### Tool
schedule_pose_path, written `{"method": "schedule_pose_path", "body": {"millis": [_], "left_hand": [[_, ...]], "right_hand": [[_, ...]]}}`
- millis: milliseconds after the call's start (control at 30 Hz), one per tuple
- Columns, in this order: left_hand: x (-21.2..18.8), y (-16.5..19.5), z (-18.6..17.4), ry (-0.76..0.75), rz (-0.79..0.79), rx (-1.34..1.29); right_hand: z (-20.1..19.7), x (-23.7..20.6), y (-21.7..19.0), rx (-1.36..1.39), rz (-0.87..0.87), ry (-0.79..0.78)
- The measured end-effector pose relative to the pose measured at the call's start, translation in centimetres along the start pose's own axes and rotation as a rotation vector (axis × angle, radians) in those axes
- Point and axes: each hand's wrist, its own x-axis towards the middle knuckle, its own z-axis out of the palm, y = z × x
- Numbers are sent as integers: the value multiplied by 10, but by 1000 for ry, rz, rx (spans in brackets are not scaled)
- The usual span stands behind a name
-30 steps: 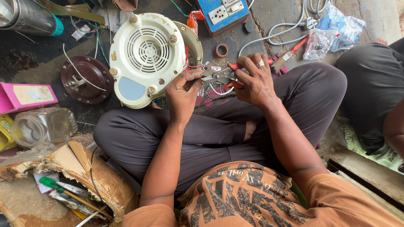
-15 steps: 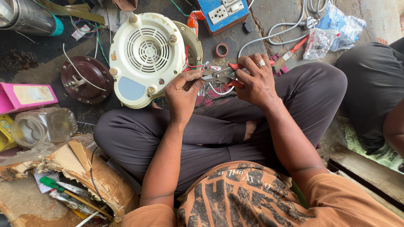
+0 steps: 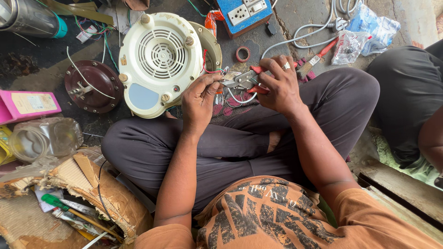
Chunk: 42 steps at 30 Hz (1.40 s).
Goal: The person sits on the floor and repairs a white plastic appliance base. They use pliers to cut a wire, then use a screwdriver to tighten screws on the base. The person also wipes the base with a brush and adjusts the internal components.
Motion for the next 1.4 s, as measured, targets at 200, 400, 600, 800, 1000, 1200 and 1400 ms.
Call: {"method": "schedule_pose_path", "body": {"millis": [200, 400, 600, 800, 1000, 1200, 1400], "left_hand": [[-1, -1, -4, -5, -29, -72], [-1, 2, -2, 17, -39, -56], [0, 4, -1, 21, 18, -28], [-2, 1, -1, 12, -35, -72], [-1, 2, 0, 22, -53, -90], [-2, 10, 1, 42, -127, 36], [12, 34, -53, 335, 140, 405]], "right_hand": [[5, -4, -2, -43, -31, 34], [5, -6, -3, -76, -41, 38], [1, -5, -5, -74, -44, 37], [-2, -5, -6, -116, -41, 28], [3, -8, -4, -63, 3, 5], [25, -21, 19, -82, 304, -73], [60, -40, 47, -324, 558, -426]]}}
